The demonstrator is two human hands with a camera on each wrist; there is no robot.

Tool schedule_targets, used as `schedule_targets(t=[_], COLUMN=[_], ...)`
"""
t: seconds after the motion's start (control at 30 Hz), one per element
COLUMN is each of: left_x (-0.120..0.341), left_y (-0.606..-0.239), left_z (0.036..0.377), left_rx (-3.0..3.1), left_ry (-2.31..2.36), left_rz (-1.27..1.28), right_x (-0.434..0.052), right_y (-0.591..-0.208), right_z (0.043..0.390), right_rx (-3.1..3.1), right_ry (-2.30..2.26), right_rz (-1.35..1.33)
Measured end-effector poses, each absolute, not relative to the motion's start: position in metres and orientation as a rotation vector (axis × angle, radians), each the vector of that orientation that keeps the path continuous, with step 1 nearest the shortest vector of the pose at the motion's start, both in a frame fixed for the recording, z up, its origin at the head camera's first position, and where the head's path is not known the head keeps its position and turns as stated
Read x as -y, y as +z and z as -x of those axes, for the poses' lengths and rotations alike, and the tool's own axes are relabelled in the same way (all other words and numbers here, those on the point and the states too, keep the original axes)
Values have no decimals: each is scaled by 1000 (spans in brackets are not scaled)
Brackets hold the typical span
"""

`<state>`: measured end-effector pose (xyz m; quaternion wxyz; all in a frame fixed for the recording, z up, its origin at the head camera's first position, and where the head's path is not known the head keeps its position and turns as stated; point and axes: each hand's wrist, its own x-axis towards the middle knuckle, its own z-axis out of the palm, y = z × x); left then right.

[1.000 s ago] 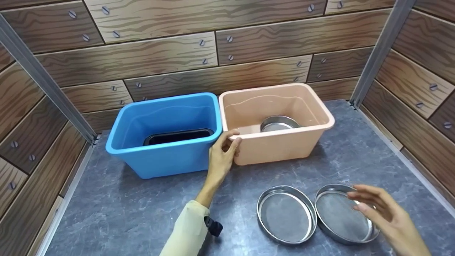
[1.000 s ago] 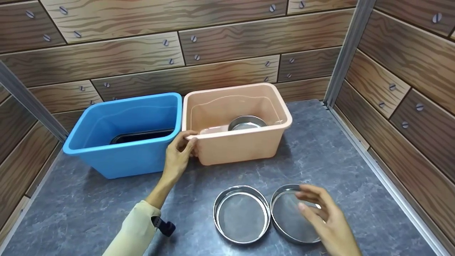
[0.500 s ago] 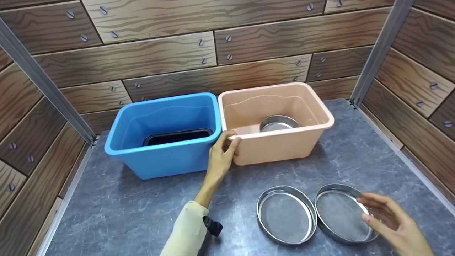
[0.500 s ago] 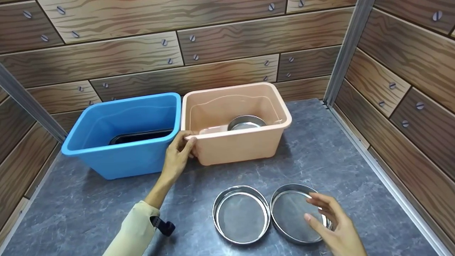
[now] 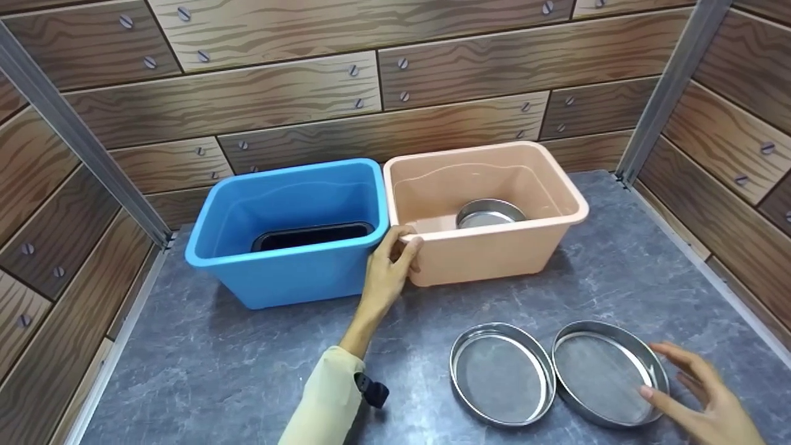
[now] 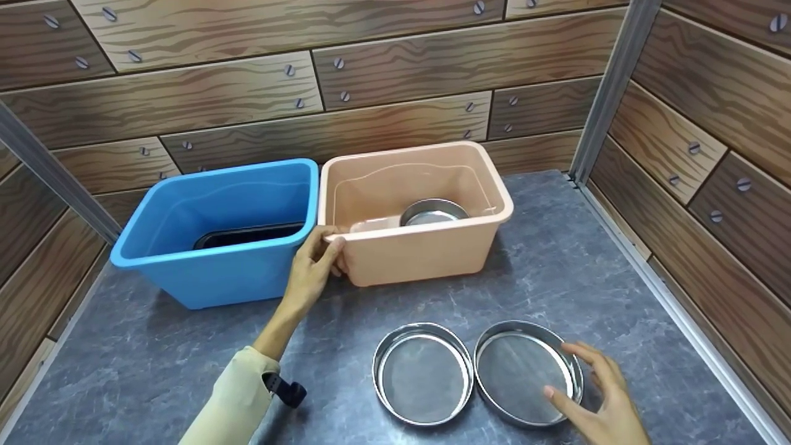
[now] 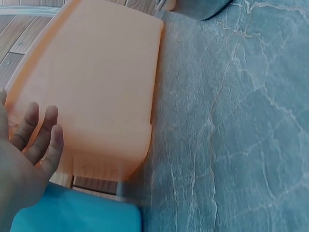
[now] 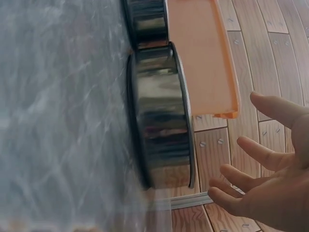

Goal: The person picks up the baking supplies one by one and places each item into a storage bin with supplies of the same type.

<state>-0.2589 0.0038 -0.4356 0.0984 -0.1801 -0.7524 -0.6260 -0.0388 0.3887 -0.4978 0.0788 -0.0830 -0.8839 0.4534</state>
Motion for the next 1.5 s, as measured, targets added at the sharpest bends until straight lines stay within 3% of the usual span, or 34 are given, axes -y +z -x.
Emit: schedule_targets(t=[0.23,0.63,1.5], left_x=[-3,-5,-2], left_y=[-435,-456,-462], left_z=[259,274,281], left_rx=[2215,2215,2212], left_ry=[-1881,-1899,-1856], left_rz=[547,548,574], right_x=[-394,-406,-409], right_y=[-510,-521,-539], right_z=[39,41,38], right_rx=[2739,2853,2720], right_ry=[1465,1598,1451], right_rz=[337,171,113])
